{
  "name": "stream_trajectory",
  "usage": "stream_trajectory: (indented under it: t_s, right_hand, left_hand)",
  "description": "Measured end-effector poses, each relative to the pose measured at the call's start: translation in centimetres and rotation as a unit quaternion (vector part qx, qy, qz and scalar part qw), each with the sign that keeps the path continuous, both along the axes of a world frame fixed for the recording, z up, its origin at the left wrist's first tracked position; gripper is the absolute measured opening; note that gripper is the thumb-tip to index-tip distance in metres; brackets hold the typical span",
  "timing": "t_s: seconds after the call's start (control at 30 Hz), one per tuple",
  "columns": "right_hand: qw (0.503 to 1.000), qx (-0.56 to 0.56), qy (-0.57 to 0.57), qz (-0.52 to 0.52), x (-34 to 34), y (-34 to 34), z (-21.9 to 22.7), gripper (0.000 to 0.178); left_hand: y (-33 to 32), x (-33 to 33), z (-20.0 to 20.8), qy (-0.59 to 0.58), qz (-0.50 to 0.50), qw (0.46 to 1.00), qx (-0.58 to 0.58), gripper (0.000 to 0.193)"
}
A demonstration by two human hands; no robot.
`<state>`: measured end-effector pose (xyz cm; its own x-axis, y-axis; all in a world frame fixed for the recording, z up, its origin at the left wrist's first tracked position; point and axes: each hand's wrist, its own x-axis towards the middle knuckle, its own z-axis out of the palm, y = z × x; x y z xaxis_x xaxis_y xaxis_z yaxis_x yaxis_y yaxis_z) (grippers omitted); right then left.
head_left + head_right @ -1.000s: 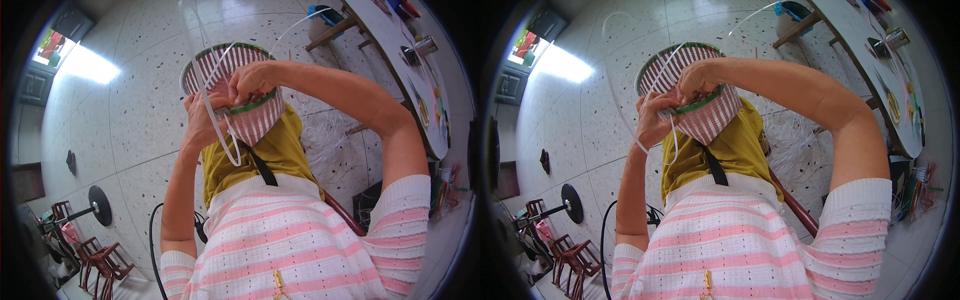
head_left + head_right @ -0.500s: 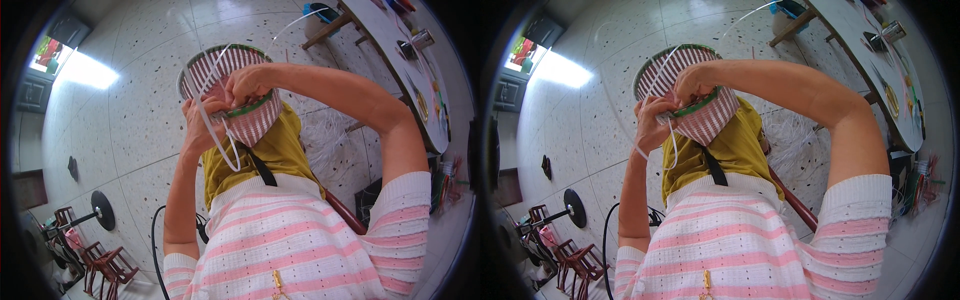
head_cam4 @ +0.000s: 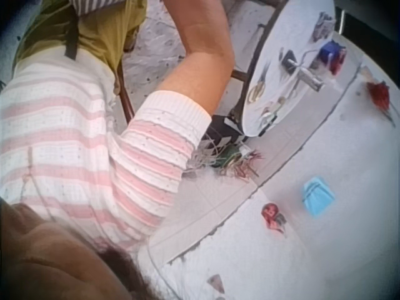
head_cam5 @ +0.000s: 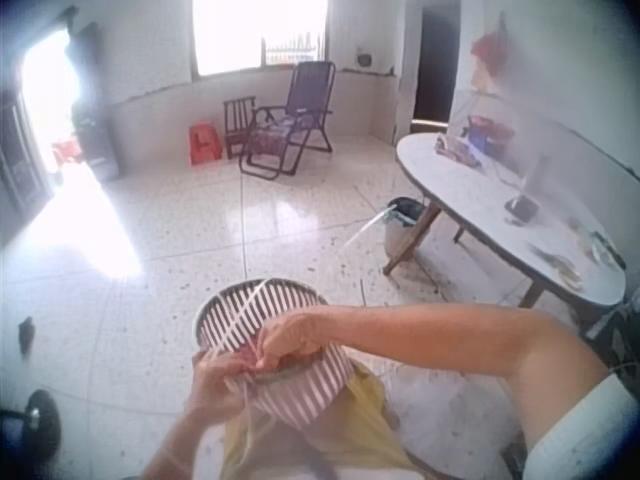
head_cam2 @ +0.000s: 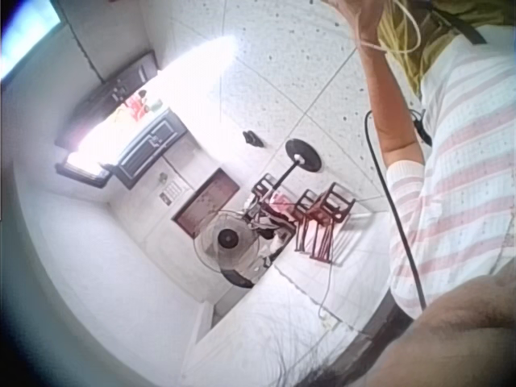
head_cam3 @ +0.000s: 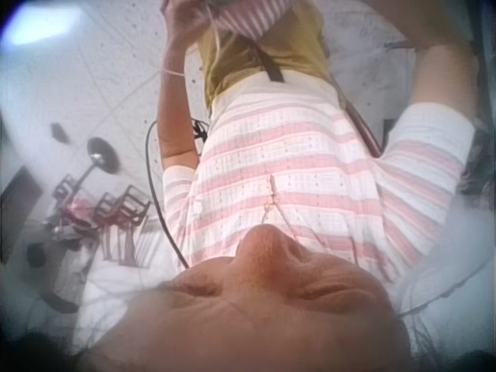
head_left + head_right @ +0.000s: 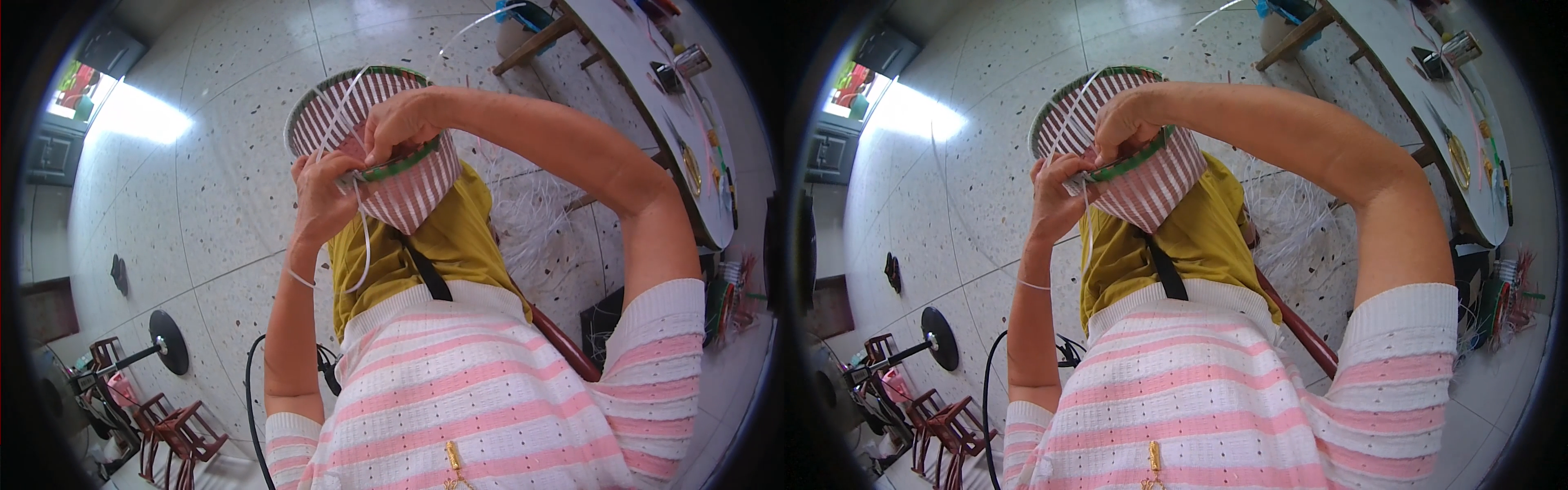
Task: The person weaves a basket by hand, threading white plastic strips through existing pink strips and over a green circular frame.
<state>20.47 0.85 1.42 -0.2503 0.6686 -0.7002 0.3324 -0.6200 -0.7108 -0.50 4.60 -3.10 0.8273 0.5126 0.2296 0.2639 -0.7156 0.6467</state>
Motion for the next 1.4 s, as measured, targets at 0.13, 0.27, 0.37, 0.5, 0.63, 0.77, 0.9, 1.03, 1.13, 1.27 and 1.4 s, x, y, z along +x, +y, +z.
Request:
stream_trajectory:
  t_s: [0.13, 0.27, 0.37, 0.5, 0.63, 0.77, 0.9, 1.03, 1.13, 1.27, 1.4]
  right_hand:
    - [0.989, 0.06, -0.089, 0.098, 0.8, 0.4, 0.5, 0.007]
    - [0.929, 0.214, -0.245, 0.177, 1.0, 0.2, 0.9, 0.01]
    - [0.827, 0.437, -0.34, 0.1, 1.1, -2.3, 1.0, 0.01]
    - [0.742, 0.623, -0.249, 0.002, -0.1, -6.5, -0.1, 0.01]
    - [0.644, 0.705, -0.293, -0.057, -1.4, -6.9, -2.7, 0.01]
    - [0.609, 0.716, -0.325, -0.107, -3.1, -7.4, -3.4, 0.004]
    - [0.655, 0.73, -0.162, -0.111, -5.0, -11.0, -2.4, 0.006]
    - [0.805, 0.585, -0.056, -0.084, -6.4, -19.8, -2.4, 0.009]
    - [0.884, 0.413, -0.097, -0.198, -6.0, -27.1, -4.4, 0.005]
    - [0.917, 0.173, -0.153, -0.326, -4.6, -38.6, -8.7, 0.01]
    - [0.918, 0.075, -0.267, -0.282, -3.0, -50.9, -13.5, 0.016]
  left_hand:
    - [0.3, 0.6, 0.3, -0.018, -0.003, 1.0, -0.019, 0.027]
    - [0.7, 1.6, 0.9, -0.043, 0.006, 0.998, -0.035, 0.027]
    - [1.9, 1.5, -0.9, -0.093, -0.004, 0.995, -0.042, 0.027]
    - [2.0, 1.4, -0.8, -0.036, 0.027, 0.994, -0.102, 0.032]
    - [1.9, 1.8, -0.4, -0.088, 0.006, 0.991, -0.097, 0.028]
    - [2.9, 1.1, -0.2, -0.086, -0.047, 0.99, -0.1, 0.026]
    - [3.6, 0.4, 0.0, -0.086, -0.119, 0.986, -0.077, 0.022]
    - [2.7, 0.3, -0.1, -0.109, -0.098, 0.988, -0.052, 0.016]
    - [1.2, 0.8, -0.3, -0.112, -0.057, 0.992, 0.01, 0.015]
    - [-0.6, 2.2, -0.4, -0.17, 0.004, 0.984, 0.052, 0.01]
    - [-1.0, 2.1, -0.4, -0.174, 0.047, 0.982, 0.055, 0.011]
